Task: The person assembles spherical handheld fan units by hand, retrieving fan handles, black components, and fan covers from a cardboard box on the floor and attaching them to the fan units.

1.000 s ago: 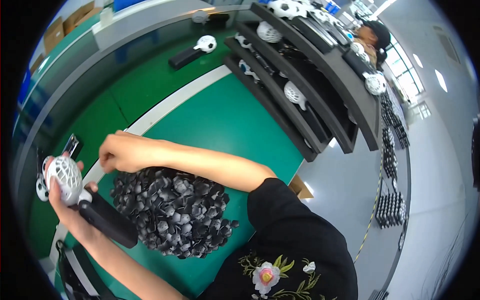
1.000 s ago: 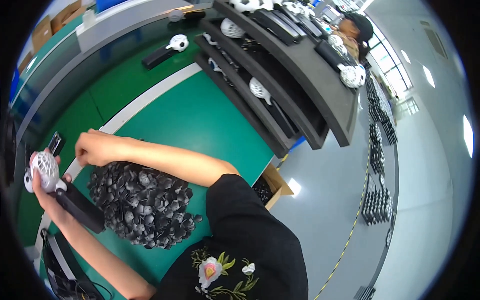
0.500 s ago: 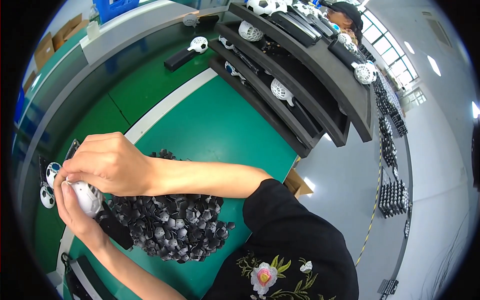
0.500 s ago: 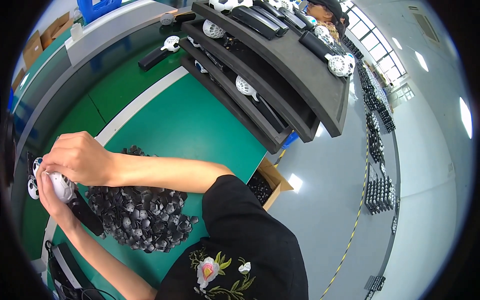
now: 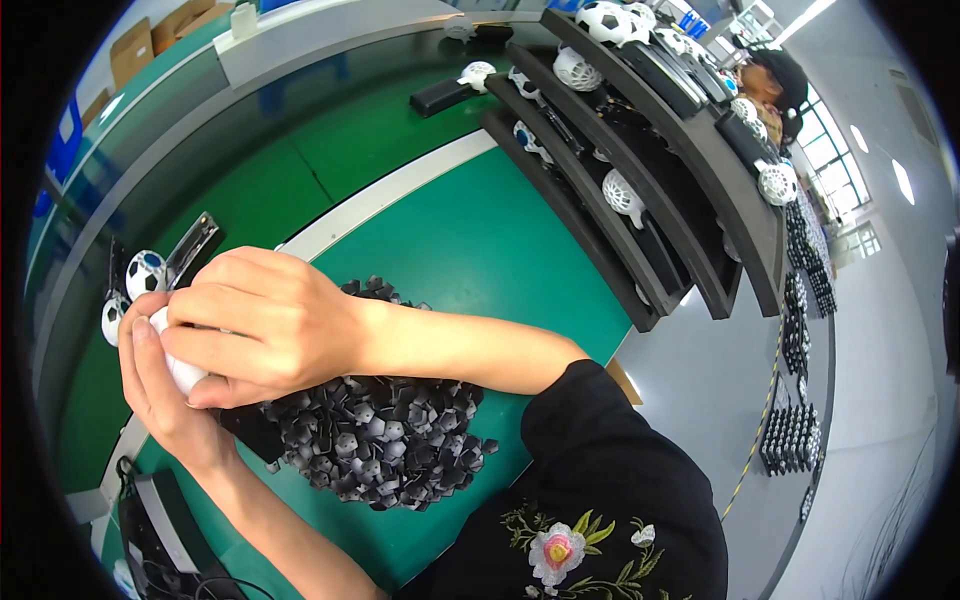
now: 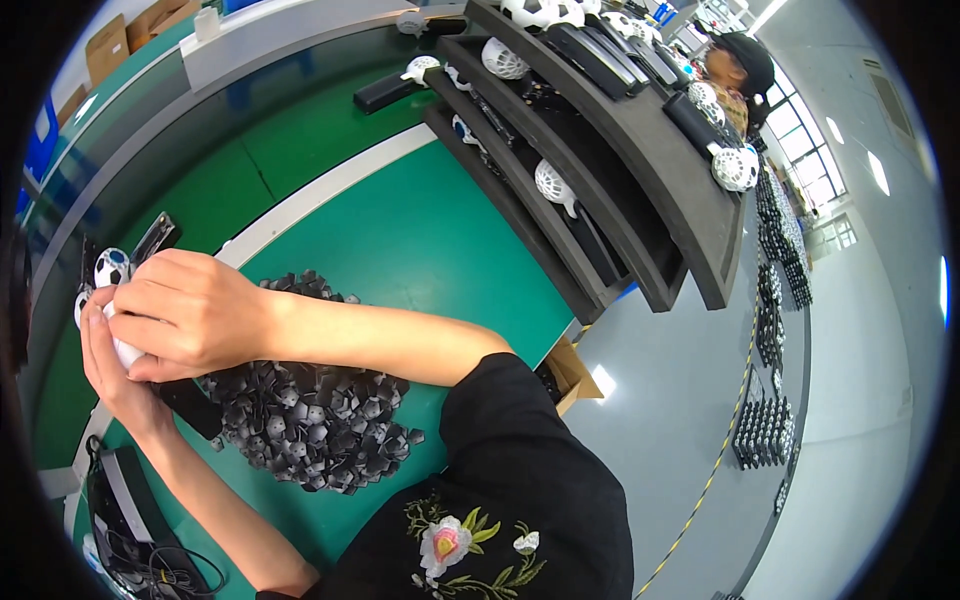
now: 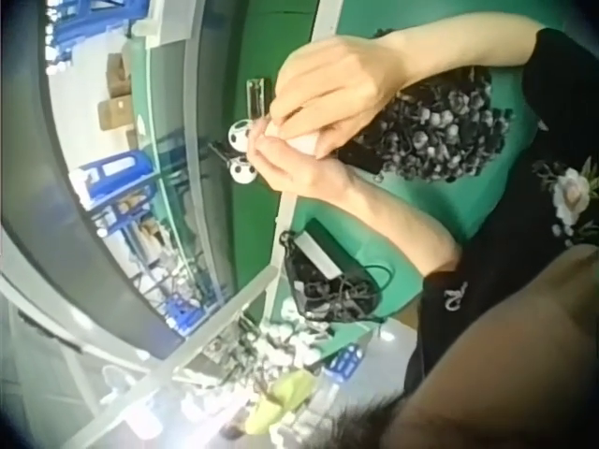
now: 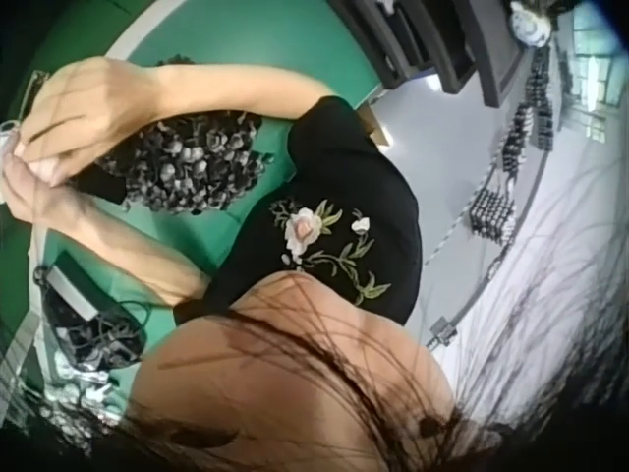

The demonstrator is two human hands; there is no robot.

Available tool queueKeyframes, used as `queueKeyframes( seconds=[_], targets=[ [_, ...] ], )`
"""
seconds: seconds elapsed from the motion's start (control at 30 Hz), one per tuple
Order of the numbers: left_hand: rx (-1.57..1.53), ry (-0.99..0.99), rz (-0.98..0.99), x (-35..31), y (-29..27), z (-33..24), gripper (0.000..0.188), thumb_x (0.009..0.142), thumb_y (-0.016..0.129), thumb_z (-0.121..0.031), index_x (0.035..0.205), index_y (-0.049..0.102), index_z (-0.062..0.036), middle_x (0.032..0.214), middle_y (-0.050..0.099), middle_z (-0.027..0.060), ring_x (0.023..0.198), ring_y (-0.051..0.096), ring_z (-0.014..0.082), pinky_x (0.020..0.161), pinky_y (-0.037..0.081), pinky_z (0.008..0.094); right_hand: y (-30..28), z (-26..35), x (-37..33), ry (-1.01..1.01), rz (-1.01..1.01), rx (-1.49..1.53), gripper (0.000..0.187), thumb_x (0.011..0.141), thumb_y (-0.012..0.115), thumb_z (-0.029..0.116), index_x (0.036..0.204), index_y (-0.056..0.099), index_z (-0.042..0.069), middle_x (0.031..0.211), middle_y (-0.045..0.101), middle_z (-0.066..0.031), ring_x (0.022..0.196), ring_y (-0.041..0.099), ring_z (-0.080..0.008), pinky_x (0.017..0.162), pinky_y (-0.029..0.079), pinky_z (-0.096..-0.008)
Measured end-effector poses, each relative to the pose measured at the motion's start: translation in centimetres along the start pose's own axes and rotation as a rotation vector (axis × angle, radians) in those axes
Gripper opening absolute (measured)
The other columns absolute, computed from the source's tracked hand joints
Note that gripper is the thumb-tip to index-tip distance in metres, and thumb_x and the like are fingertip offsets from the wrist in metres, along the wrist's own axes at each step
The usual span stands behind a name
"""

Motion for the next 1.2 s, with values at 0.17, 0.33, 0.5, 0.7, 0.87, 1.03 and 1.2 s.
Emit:
queueKeyframes(
  seconds=[0.17, 0.33, 0.5, 0.7, 0.87, 1.03, 1.2],
  targets=[
    [-0.199, -0.099, -0.008, 0.0, -0.5, 1.0, 0.034, 0.092, 0.038, -0.026, 0.107, 0.053, -0.0006, 0.102, 0.056, 0.0097, 0.09, 0.054, 0.0164, 0.073, 0.044, 0.0231, 0.0, 0.1, -0.2, -0.005, -0.121, 0.052, 0.021, 0.072, 0.066, 0.017, 0.09, 0.062, 0.006, 0.096, 0.058, -0.0048, 0.075, 0.055, -0.0204, 0.063, 0.046, -0.0302],
    [-0.194, -0.089, 0.052, -0.1, -0.4, 0.2, 0.033, 0.09, 0.042, -0.027, 0.109, 0.051, -0.0018, 0.108, 0.054, 0.0101, 0.089, 0.054, 0.0172, 0.069, 0.045, 0.0235, 0.0, 0.7, 0.2, -0.098, -0.126, -0.092, 0.018, 0.071, 0.067, 0.016, 0.086, 0.063, 0.005, 0.09, 0.06, -0.0049, 0.072, 0.055, -0.0203, 0.062, 0.046, -0.029],
    [-0.402, -0.137, 0.125, 0.0, -0.8, 1.4, 0.036, 0.088, 0.046, -0.029, 0.112, 0.048, -0.0016, 0.114, 0.051, 0.0109, 0.092, 0.054, 0.0191, 0.066, 0.045, 0.0243, 2.2, -6.2, -1.9, 0.459, 0.21, 0.392, 0.015, 0.072, 0.066, 0.014, 0.081, 0.065, 0.002, 0.081, 0.062, -0.0083, 0.069, 0.057, -0.0226, 0.061, 0.046, -0.0298],
    [-0.471, -0.039, -0.109, 0.4, -4.0, 1.2, 0.036, 0.086, 0.047, -0.025, 0.113, 0.047, -0.0011, 0.115, 0.05, 0.0146, 0.092, 0.055, 0.0234, 0.064, 0.048, 0.0285, 7.8, -5.5, -9.8, 0.56, 1.04, 0.158, 0.014, 0.072, 0.064, 0.014, 0.078, 0.067, 0.002, 0.074, 0.065, -0.0111, 0.061, 0.058, -0.0258, 0.057, 0.046, -0.0325],
    [-0.505, 0.003, -0.317, -0.1, -5.3, 0.6, 0.038, 0.087, 0.044, -0.024, 0.117, 0.046, -0.0007, 0.119, 0.048, 0.0155, 0.094, 0.054, 0.0259, 0.062, 0.048, 0.0285, 9.5, -4.9, -12.2, 0.638, 1.115, 0.397, 0.014, 0.071, 0.062, 0.014, 0.076, 0.067, 0.002, 0.068, 0.065, -0.0107, 0.056, 0.058, -0.0275, 0.055, 0.046, -0.0325],
    [-0.658, -0.045, -0.243, 0.0, -4.8, 0.9, 0.04, 0.088, 0.042, -0.025, 0.12, 0.044, -0.0005, 0.122, 0.046, 0.0157, 0.098, 0.053, 0.0271, 0.063, 0.047, 0.0285, 8.3, -5.0, -10.4, 0.728, 1.062, 0.458, 0.016, 0.071, 0.058, 0.01, 0.079, 0.067, 0.0, 0.066, 0.066, -0.0101, 0.054, 0.058, -0.0268, 0.053, 0.046, -0.0317],
    [-0.668, -0.015, -0.135, 0.2, -4.0, 1.6, 0.043, 0.089, 0.04, -0.026, 0.123, 0.043, 0.0, 0.123, 0.047, 0.0167, 0.1, 0.054, 0.0268, 0.066, 0.048, 0.0301, 8.5, -4.9, -9.1, 0.871, 0.95, 0.817, 0.028, 0.072, 0.052, 0.006, 0.094, 0.068, 0.0, 0.068, 0.066, -0.0077, 0.057, 0.058, -0.0149, 0.054, 0.048, -0.0271]
  ],
)
Point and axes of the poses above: each hand's wrist, its own x-axis towards the middle knuckle, its own y-axis out of the palm, z = x × y, the point moved 10 cm from there along x, towards the middle knuckle
